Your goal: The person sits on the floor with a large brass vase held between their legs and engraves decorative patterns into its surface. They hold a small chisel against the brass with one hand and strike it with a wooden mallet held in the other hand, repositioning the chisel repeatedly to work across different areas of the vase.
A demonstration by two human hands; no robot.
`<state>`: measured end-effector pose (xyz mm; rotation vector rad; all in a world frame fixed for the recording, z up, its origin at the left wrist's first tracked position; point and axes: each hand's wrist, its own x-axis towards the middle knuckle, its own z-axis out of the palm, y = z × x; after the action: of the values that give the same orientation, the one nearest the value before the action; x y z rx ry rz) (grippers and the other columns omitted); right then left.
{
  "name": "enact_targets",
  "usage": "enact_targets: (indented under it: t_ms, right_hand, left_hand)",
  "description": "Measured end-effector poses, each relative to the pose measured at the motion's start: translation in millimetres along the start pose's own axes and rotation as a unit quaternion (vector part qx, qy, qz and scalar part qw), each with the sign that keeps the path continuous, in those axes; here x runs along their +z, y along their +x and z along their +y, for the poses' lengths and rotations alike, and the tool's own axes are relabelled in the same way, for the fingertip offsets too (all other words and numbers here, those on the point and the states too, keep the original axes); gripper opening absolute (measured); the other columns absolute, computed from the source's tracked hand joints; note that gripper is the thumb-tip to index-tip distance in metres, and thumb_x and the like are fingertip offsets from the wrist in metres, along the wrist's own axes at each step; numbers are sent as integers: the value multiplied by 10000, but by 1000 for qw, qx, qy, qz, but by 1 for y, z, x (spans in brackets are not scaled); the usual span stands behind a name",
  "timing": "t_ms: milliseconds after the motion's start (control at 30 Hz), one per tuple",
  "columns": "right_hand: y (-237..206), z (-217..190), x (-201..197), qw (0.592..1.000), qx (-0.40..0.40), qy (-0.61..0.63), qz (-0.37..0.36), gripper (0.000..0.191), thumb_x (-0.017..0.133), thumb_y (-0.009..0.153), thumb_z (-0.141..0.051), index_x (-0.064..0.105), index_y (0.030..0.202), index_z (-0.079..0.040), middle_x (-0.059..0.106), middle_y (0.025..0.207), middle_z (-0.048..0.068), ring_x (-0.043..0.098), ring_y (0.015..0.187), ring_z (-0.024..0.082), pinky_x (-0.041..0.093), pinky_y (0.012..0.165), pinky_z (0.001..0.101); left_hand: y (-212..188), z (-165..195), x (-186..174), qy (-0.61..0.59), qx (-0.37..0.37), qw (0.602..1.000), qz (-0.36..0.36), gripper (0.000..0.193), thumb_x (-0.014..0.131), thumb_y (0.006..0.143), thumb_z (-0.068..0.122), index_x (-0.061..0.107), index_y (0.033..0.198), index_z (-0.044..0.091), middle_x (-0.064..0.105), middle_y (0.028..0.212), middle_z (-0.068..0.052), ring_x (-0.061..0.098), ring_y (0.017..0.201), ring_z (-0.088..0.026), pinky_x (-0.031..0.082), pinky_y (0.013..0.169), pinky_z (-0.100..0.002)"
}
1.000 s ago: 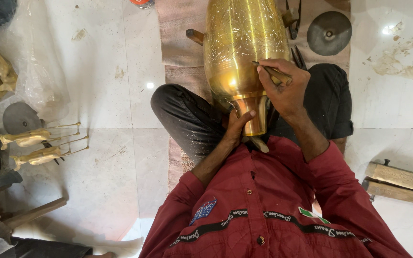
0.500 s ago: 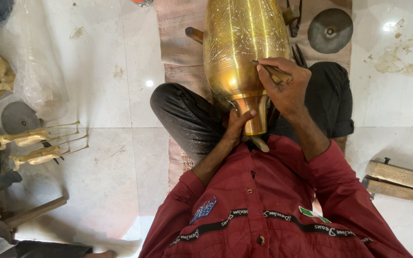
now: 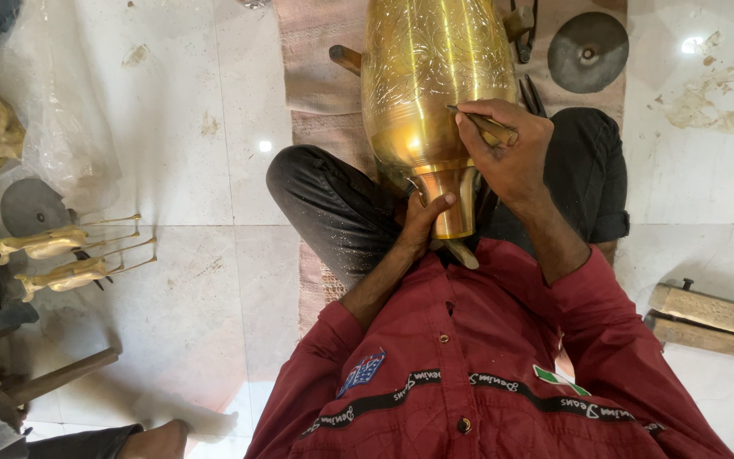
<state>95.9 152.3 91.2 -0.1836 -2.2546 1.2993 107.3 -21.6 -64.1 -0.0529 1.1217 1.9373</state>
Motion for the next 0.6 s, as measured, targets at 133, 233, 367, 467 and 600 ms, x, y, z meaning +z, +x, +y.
enact_targets:
  t_ms: [133,233,367,467,600]
  right_hand:
    - [1,2,0,1000,-7,-5,-2,127,776,1026,-28,755,1145,7,775,1053,120,770,932,168,607,778,263]
    - [1,2,-1,1000,-19,-15,-7,126,774,1027,-38,756,1145,3,775,1050,123,772,931,176,612,775,268]
    - [0,0,-2,999,-27,-19,-8,127,768,1033,-40,754,1153,0,775,1065,127,775,955,189,613,806,281]
    - [-1,-2,-2,999,-28,-20,-8,128,767,1030,-36,753,1152,-1,775,1071,129,779,968,196,615,822,285]
    - [-2,-3,-2,999,-43,-33,-4,137,778,1015,-35,758,1146,1,776,1073,135,775,961,206,618,824,293]
  left_hand:
    - [2,0,0,8,-5,1000,11,834,808,821,364,455,1417,-100,632,1246,-219,650,1147,-279,549,1002,-408]
    - [2,0,0,16,-9,1000,11,826,803,822,363,457,1411,-101,635,1238,-227,655,1150,-281,552,1009,-412]
    - [1,1,0,14,-2,1000,6,830,799,821,371,462,1411,-105,635,1236,-231,654,1149,-284,552,1005,-418]
    - [1,2,1,15,-2,1000,9,829,800,823,369,460,1412,-105,632,1241,-228,651,1151,-284,549,1006,-413]
    - [-1,5,2,11,-1,1000,-6,818,794,837,373,478,1411,-116,640,1224,-231,658,1124,-287,561,978,-412]
